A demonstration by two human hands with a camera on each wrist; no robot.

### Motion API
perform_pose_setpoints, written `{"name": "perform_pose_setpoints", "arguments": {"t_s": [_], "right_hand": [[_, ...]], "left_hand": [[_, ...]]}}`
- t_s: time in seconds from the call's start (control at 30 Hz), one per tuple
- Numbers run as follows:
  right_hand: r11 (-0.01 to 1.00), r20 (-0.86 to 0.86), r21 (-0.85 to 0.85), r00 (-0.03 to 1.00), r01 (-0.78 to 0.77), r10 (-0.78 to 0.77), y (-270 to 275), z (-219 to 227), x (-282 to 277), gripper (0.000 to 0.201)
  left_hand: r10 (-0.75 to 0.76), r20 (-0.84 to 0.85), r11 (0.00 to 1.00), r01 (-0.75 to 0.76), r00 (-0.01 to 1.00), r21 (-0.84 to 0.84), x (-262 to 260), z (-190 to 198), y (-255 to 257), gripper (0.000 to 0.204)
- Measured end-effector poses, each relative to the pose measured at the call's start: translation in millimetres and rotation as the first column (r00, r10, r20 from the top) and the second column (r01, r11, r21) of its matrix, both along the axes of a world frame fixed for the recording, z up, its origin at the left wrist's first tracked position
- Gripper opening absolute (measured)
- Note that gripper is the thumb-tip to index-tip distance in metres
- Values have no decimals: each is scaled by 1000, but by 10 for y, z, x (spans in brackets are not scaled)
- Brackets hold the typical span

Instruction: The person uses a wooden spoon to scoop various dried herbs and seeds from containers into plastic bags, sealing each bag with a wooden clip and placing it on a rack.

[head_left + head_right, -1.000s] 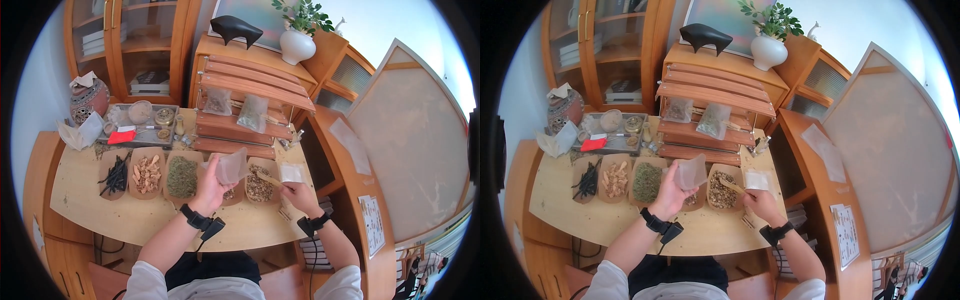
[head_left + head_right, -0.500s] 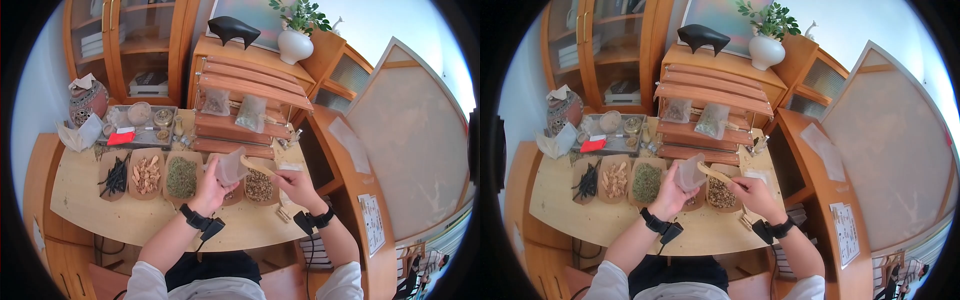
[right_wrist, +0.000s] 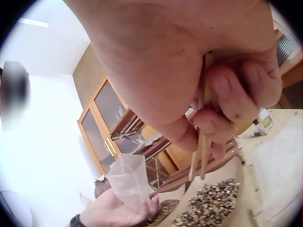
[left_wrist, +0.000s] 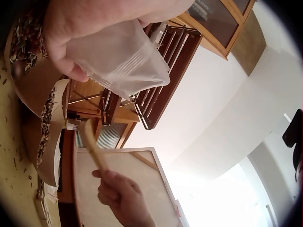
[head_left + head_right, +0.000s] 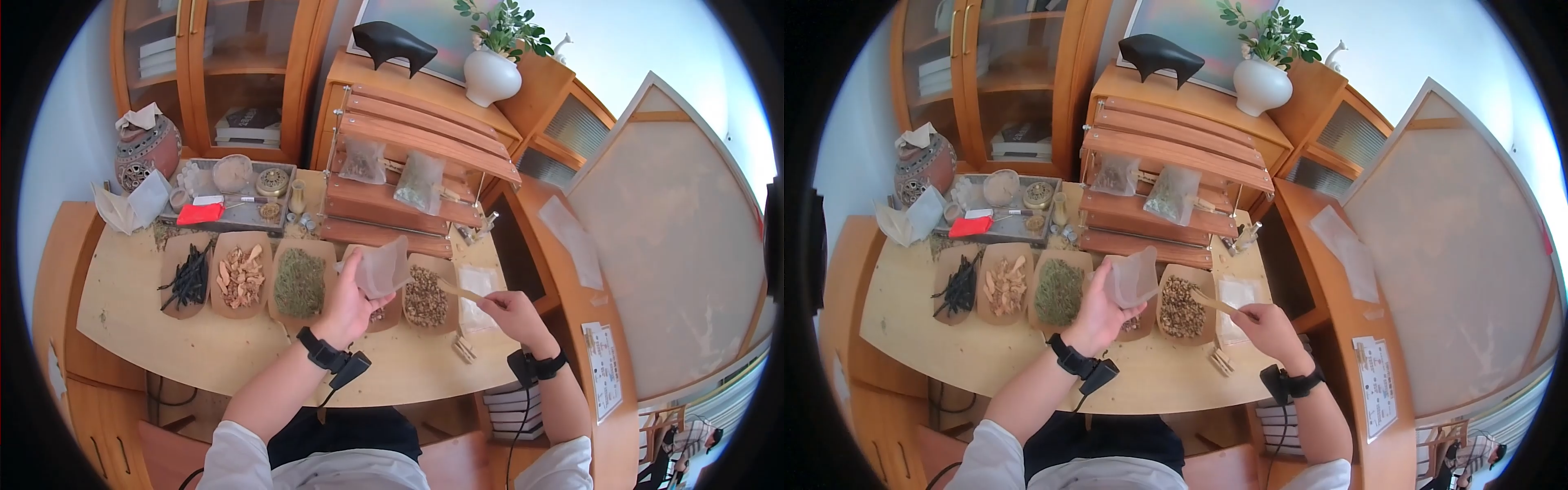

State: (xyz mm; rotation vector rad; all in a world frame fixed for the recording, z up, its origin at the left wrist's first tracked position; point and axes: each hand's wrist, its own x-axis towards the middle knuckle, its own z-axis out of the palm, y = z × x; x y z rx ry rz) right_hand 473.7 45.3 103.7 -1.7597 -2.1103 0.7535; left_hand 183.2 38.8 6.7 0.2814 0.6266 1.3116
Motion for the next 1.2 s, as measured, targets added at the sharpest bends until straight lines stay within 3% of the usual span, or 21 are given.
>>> {"name": "perform_pose_setpoints", "arguments": {"t_s": [0.13, 0.33, 0.43, 0.63, 0.73, 0.93, 1.03, 1.2], "right_hand": [[979, 40, -189, 997, 70, -63, 117, -263, 276, 33], [914, -53, -385, 986, 123, -156, 229, -428, 121, 34], [922, -48, -370, 989, 116, -143, 228, -416, -28, 30], [988, -27, -146, 999, -40, 37, 172, -706, -45, 33], [999, -106, -35, 994, -26, 22, 124, -820, -56, 32], [997, -249, -80, 968, 26, -45, 114, -812, -37, 29], [999, -236, -12, 971, 31, -33, 130, -756, 11, 27], [996, -269, -80, 961, 45, -65, 103, -443, -54, 30]], "left_hand": [[14, -11, 1000, -15, 1000, -22, 15, 29, -10, 57], [9, -6, 1000, -9, 1000, -29, 13, -3, 8, 57], [6, -6, 1000, -6, 1000, -28, 8, 19, -1, 58], [8, -9, 1000, -8, 1000, -29, 15, 12, -5, 57], [8, -4, 1000, -8, 1000, -28, 14, -20, 6, 56], [10, 5, 1000, -10, 1000, -30, 9, -56, 28, 55], [11, 10, 999, -11, 1000, -32, 9, -46, 23, 55], [14, 11, 999, -14, 1000, -35, 10, -10, 0, 53]]}}
